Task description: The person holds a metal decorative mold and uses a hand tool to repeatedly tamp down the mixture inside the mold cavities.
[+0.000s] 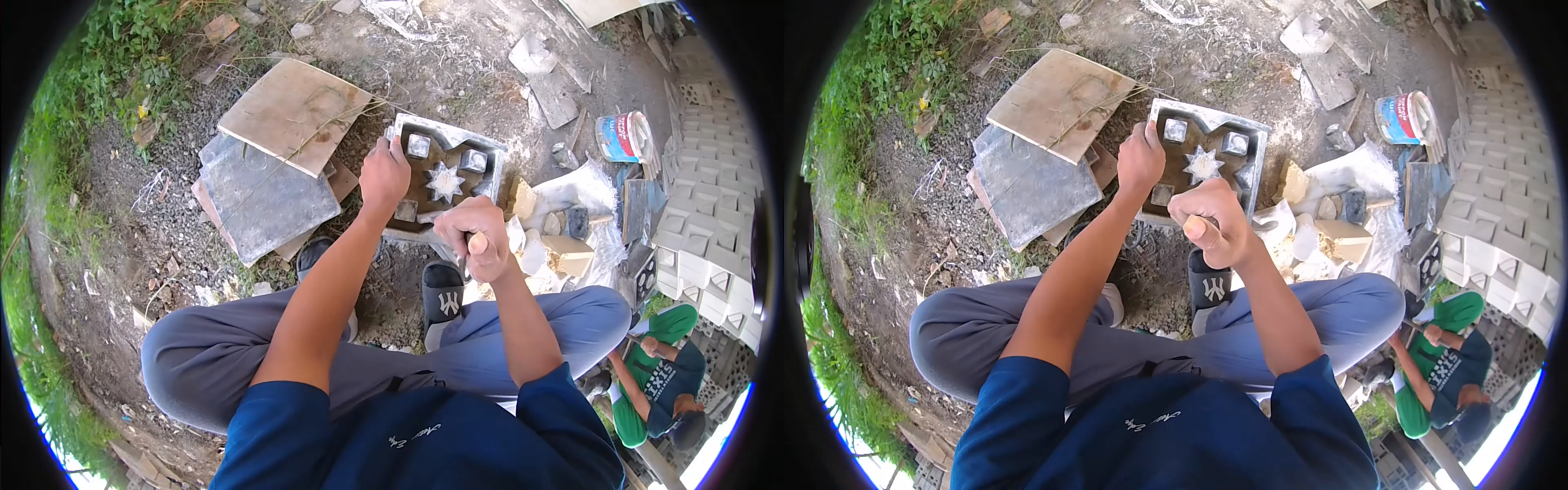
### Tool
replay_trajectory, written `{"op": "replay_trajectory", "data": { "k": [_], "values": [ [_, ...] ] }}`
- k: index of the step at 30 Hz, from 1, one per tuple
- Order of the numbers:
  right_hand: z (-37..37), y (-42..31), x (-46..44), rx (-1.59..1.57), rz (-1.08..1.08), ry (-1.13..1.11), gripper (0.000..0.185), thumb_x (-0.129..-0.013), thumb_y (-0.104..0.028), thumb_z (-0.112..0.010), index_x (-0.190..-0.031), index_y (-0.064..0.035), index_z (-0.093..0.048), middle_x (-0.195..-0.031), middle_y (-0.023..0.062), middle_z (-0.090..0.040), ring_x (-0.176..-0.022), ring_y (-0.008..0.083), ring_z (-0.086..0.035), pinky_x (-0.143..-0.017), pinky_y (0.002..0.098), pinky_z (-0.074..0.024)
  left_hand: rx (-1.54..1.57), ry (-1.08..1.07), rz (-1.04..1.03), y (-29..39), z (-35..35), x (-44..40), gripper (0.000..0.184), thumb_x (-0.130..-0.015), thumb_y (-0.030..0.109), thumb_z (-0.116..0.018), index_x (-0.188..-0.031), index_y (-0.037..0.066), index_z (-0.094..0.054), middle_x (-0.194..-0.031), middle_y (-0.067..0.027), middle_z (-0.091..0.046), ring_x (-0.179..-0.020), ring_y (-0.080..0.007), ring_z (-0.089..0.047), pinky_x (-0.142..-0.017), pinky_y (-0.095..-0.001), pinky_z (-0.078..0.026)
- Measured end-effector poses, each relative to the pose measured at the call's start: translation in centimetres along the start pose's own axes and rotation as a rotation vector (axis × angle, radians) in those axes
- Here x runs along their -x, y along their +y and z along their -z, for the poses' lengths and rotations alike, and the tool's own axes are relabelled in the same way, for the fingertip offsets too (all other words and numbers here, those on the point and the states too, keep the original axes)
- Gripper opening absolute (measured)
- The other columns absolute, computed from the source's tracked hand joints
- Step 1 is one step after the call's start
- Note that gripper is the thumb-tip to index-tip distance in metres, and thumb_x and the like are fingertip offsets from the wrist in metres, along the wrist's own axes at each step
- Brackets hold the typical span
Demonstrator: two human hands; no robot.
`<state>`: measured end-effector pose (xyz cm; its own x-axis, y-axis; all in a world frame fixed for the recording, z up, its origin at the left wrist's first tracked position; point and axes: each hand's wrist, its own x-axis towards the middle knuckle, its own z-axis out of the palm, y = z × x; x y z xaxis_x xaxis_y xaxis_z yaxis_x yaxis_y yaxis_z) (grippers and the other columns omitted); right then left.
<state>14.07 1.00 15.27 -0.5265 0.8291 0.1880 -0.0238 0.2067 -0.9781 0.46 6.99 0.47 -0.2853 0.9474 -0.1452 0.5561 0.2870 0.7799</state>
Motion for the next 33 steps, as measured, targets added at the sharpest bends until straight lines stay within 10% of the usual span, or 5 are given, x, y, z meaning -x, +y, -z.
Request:
{"op": "replay_trajectory", "data": {
  "k": [11, 16, 33],
  "values": [
    [1.5, -0.4, 1.6, -0.131, -0.028, -0.061, 0.077, -0.101, -0.063, -0.042, -0.050, -0.0066, -0.032, -0.046, 0.0012, -0.031, -0.041, 0.0158, -0.029, -0.043, 0.0310, -0.0242, -0.028, -0.019, 0.003, -0.3, -0.1, -0.3, 0.042, -0.106, 0.033, -0.037, -0.102, -0.001, -0.061, -0.093, -0.0321, -0.068, -0.090, -0.0534, -0.063, -0.080, -0.0603, -0.049],
    [0.7, 1.1, 3.7, -0.296, 0.002, 0.337, 0.074, -0.101, -0.060, -0.046, -0.051, -0.0055, -0.034, -0.046, 0.0034, -0.033, -0.043, 0.0145, -0.026, -0.045, 0.0310, -0.0198, -0.012, -0.002, -0.010, -0.1, -0.4, 0.2, 0.041, -0.106, 0.032, -0.038, -0.101, -0.002, -0.061, -0.093, -0.0320, -0.068, -0.089, -0.0533, -0.063, -0.079, -0.0600, -0.049],
    [0.5, 1.0, 5.3, -0.176, 0.245, 0.231, 0.056, -0.100, -0.034, -0.045, -0.054, -0.0055, -0.030, -0.046, 0.0029, -0.031, -0.038, 0.0169, -0.030, -0.040, 0.0321, -0.0206, -0.072, -0.014, -0.003, -0.5, -0.6, 0.0, 0.040, -0.106, 0.033, -0.039, -0.102, 0.000, -0.061, -0.096, -0.0309, -0.068, -0.090, -0.0514, -0.065, -0.080, -0.0581, -0.051]
  ]
}}
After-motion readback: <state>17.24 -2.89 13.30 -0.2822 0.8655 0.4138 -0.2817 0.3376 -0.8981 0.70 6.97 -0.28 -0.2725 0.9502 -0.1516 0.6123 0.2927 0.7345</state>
